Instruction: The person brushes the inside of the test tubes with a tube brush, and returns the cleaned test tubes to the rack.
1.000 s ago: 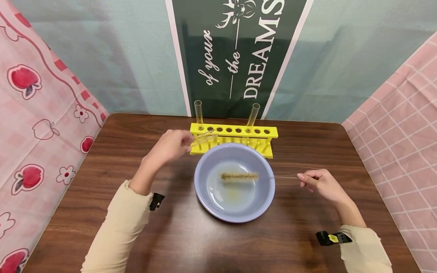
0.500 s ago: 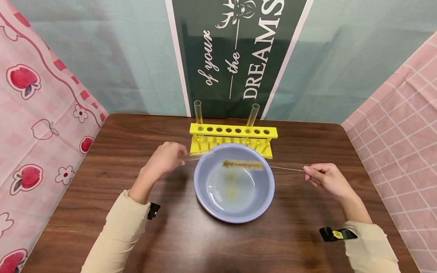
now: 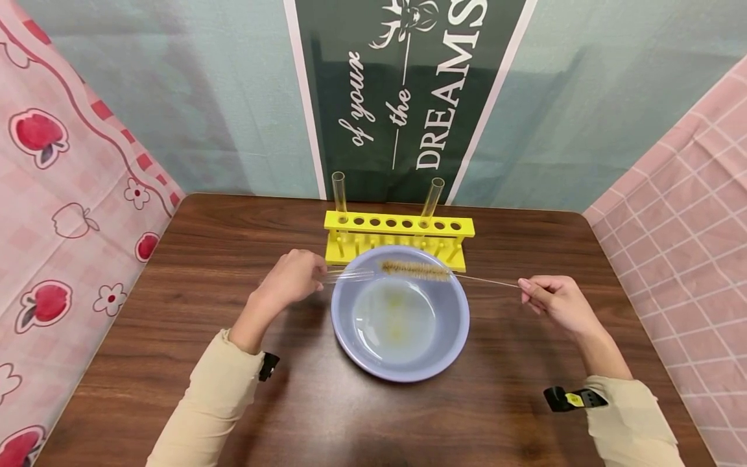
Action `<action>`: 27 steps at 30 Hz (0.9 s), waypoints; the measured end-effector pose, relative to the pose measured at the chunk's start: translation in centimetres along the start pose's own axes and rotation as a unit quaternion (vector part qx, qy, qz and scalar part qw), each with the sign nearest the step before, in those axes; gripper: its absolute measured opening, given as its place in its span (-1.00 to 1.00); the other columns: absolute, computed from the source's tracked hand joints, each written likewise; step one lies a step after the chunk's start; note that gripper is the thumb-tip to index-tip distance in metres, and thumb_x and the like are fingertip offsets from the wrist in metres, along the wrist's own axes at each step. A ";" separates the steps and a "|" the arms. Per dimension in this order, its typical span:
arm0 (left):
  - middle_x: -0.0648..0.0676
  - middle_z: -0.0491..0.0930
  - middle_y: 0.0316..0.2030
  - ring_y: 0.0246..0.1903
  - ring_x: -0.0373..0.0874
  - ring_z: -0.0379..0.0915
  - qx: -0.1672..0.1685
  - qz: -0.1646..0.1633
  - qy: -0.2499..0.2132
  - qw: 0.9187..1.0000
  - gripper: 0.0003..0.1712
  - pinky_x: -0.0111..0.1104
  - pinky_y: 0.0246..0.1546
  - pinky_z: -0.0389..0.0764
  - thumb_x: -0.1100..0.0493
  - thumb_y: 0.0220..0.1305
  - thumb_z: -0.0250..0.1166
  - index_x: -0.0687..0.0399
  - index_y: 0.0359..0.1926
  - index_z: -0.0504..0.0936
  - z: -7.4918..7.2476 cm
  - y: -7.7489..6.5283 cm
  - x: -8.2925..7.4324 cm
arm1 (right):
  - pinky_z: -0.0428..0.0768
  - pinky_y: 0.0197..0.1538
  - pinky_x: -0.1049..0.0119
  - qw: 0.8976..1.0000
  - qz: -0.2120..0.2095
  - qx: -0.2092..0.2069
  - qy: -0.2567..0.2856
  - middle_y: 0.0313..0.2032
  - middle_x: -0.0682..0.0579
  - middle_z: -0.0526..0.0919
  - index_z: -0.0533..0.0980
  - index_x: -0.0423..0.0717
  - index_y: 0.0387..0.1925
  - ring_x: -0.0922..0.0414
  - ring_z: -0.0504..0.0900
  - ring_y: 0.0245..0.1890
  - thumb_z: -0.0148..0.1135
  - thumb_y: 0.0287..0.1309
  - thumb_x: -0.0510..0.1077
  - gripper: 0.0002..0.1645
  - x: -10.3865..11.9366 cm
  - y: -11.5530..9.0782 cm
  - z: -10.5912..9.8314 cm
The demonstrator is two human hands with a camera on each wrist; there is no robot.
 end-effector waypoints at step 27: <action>0.16 0.60 -0.26 -0.19 0.05 0.50 0.016 0.007 -0.008 1.000 -0.80 -0.15 -0.20 0.50 0.32 0.00 0.35 0.21 -0.27 0.64 0.8 0.4 -0.2 | 0.03 -0.72 0.22 0.998 -0.012 0.025 -0.050 -0.76 0.02 0.25 0.40 -0.26 -0.69 0.07 0.08 -0.76 -0.04 0.22 -0.41 -0.65 -0.3 -0.1 0.1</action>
Point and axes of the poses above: each hand's wrist, its own y-axis towards the middle knuckle, its own z-axis out of the palm, x = y × z, the point moved 6 cm from there along y, towards the middle knuckle
